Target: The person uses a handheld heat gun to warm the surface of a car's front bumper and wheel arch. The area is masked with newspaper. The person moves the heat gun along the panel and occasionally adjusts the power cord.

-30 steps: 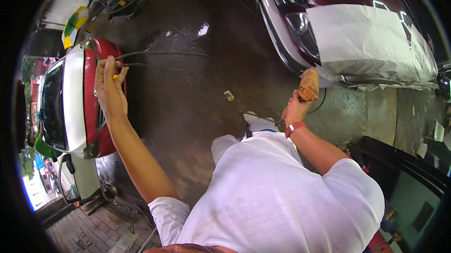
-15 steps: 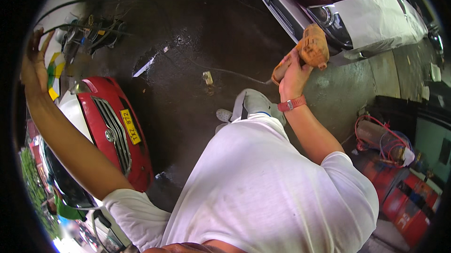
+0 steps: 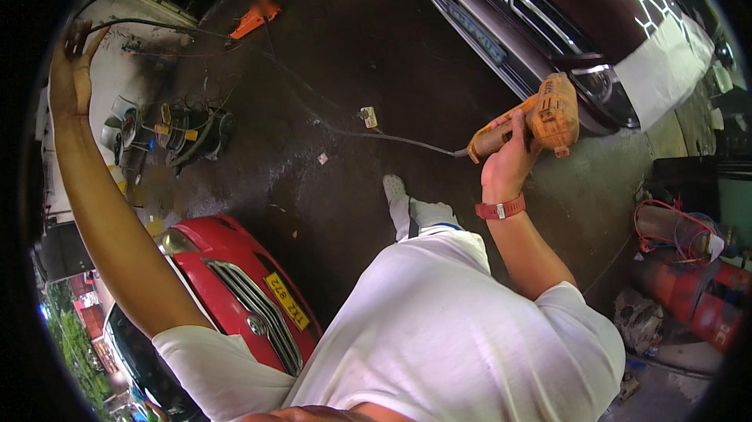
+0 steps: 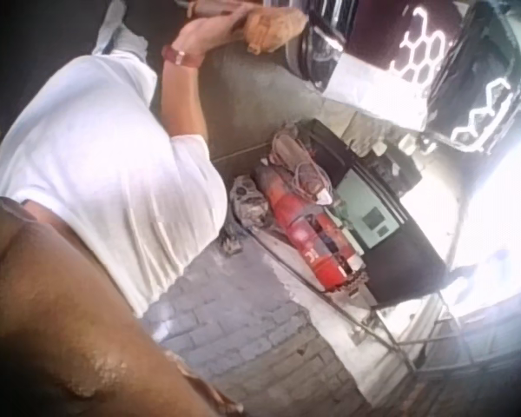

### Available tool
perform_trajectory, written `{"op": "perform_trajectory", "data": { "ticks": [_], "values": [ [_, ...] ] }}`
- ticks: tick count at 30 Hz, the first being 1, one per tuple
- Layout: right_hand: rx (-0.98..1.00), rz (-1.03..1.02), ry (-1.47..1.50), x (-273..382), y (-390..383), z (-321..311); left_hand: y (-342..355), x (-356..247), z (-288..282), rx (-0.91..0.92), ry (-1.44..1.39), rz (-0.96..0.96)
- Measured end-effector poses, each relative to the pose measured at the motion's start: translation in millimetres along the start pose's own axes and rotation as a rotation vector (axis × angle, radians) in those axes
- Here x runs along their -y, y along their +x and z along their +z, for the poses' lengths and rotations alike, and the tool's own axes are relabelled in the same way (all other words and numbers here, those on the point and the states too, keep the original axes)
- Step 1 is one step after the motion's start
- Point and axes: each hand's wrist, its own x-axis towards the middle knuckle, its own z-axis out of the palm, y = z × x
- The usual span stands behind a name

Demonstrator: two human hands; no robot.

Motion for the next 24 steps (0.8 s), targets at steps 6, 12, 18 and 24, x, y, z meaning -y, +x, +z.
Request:
{"op": "perform_trajectory", "data": {
  "ticks": [6,12,18,24],
  "values": [
    [0.042,0.058,0.020,-78,12,148,140,100,-28,0.077,-0.109,-0.043],
    [0.091,0.107,0.093,-159,5,267,256,218,-65,0.061,-0.141,-0.112],
    [0.137,0.114,0.006,-261,-7,379,388,363,-128,0.097,-0.197,-0.234],
    [0.106,0.198,-0.065,-341,-9,496,524,474,-164,0.094,-0.121,-0.214]
  ]
}}
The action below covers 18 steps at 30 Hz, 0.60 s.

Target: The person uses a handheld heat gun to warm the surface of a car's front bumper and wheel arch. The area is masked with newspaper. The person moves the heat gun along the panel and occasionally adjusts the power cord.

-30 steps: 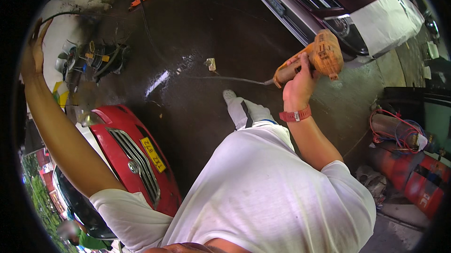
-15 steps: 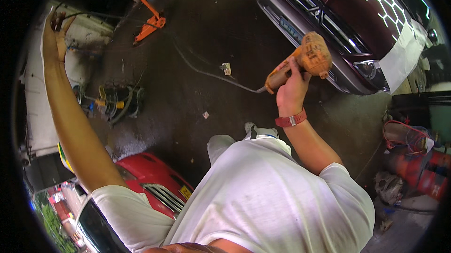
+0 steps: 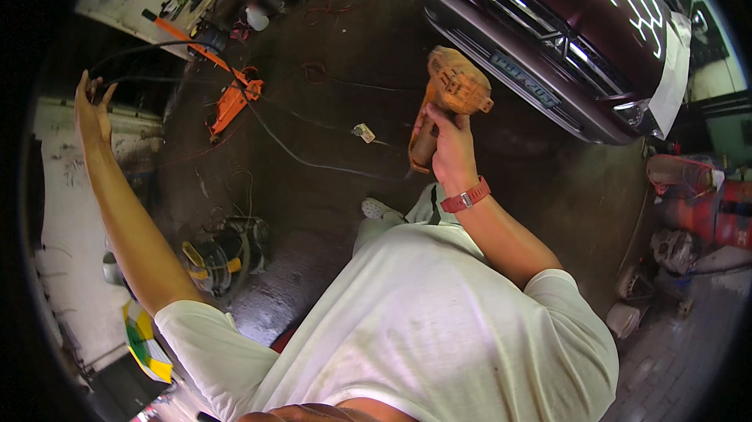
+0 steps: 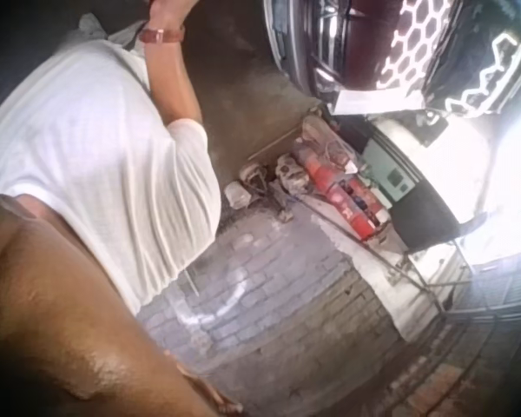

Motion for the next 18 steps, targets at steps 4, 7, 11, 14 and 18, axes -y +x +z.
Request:
{"op": "perform_trajectory", "data": {
  "ticks": [4,7,11,14,18],
  "values": [
    [0.066,0.064,0.009,-35,21,83,88,17,-33,0.015,0.056,0.061],
    [0.126,0.081,0.023,-52,48,126,142,35,-40,0.001,0.098,0.094],
    [0.146,0.079,0.015,-63,98,171,196,72,-25,0.018,0.176,0.069],
    [0.135,0.076,0.007,-72,148,190,222,113,2,0.023,0.211,0.033],
    [0.013,0.055,-0.047,-90,244,202,258,195,58,0.048,0.274,-0.031]
  ]
}}
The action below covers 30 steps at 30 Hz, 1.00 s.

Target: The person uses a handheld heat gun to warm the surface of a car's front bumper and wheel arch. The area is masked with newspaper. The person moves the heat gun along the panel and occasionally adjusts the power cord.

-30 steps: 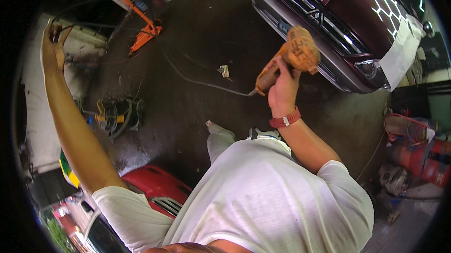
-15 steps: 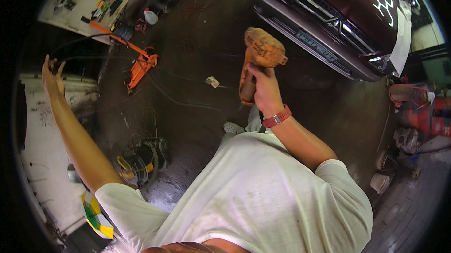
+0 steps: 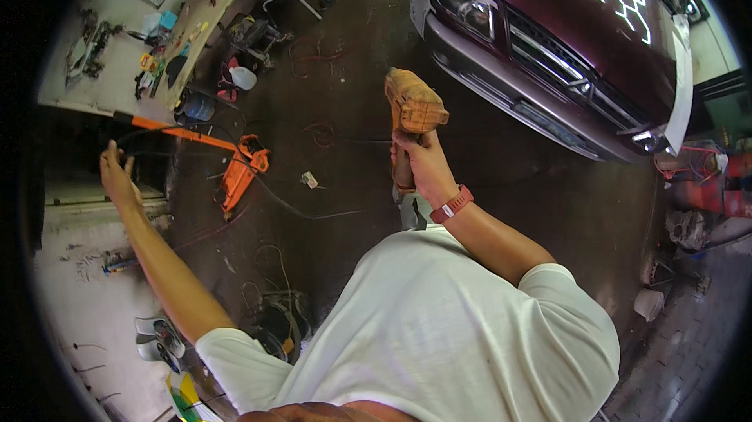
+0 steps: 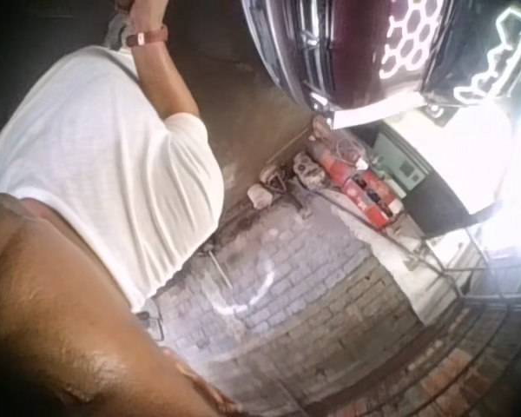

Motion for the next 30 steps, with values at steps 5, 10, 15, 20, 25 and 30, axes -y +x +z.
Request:
{"op": "perform_trajectory", "data": {
  "ticks": [5,10,15,20,25,30],
  "values": [
    [-0.050,-0.103,-0.237,-1,147,16,46,64,64,-0.050,0.028,-0.087],
    [-0.181,-0.231,-0.577,25,280,44,89,108,130,-0.163,0.040,-0.158],
    [-0.230,-0.382,-0.752,54,418,63,159,136,192,-0.150,0.055,-0.181],
    [-0.370,-0.338,-0.905,38,581,49,231,148,284,-0.107,0.103,-0.174],
    [-0.498,-0.174,-0.940,43,721,47,318,168,358,-0.058,0.125,-0.166],
    [-0.707,-0.109,-1.051,71,798,59,405,173,437,0.044,0.157,-0.193]
  ]
}}
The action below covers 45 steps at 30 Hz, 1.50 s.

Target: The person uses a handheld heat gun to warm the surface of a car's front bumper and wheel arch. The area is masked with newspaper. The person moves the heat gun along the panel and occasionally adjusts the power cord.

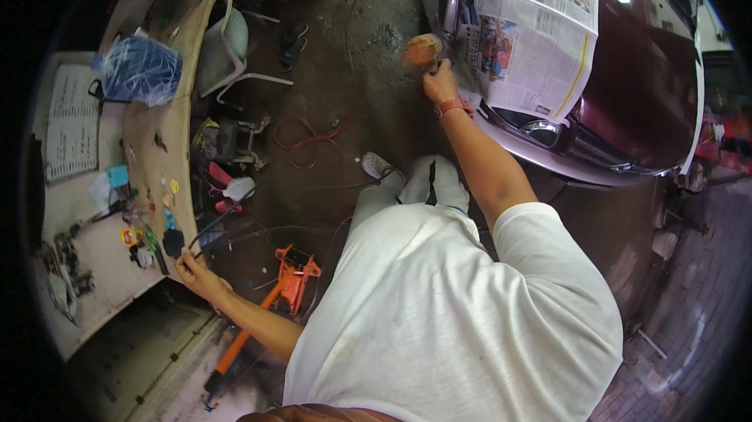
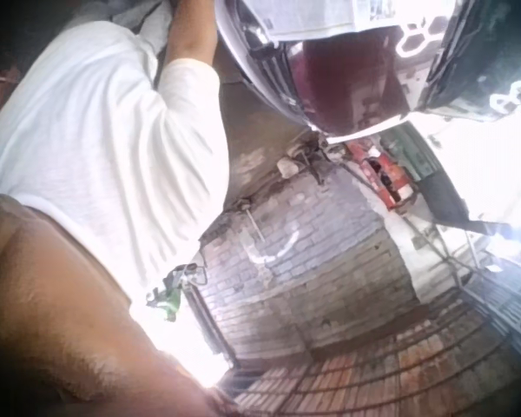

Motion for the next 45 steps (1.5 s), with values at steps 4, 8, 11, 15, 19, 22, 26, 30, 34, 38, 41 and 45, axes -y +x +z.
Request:
{"op": "perform_trajectory", "data": {
  "ticks": [4,8,11,15,19,22,26,30,34,38,41,45],
  "values": [
    [-0.156,0.074,-0.009,62,27,9,64,-40,74,0.101,-0.062,0.039],
    [-0.376,0.047,0.202,120,57,39,129,-69,141,0.227,-0.138,0.112],
    [-0.488,0.038,0.267,159,99,64,169,-101,211,0.280,-0.183,0.153],
    [-0.621,-0.017,0.395,204,174,100,228,-125,309,0.384,-0.233,0.173],
    [-0.692,-0.029,0.440,230,258,138,275,-148,434,0.482,-0.247,0.108],
    [-0.675,-0.001,0.452,259,316,161,296,-175,516,0.492,-0.239,0.090],
    [-0.656,0.097,0.435,294,405,178,340,-214,634,0.568,-0.193,0.087],
    [-0.673,0.087,0.386,306,492,196,380,-257,724,0.631,-0.208,0.103],
    [-0.642,0.218,0.393,328,568,203,402,-292,802,0.700,-0.219,0.165],
    [-0.693,0.190,0.348,332,634,211,415,-302,871,0.802,-0.183,0.160],
    [-0.633,0.274,0.378,336,673,212,412,-300,914,0.873,-0.185,0.189],
    [-0.608,0.272,0.365,327,722,219,402,-312,972,0.991,-0.147,0.236]
  ]
}}
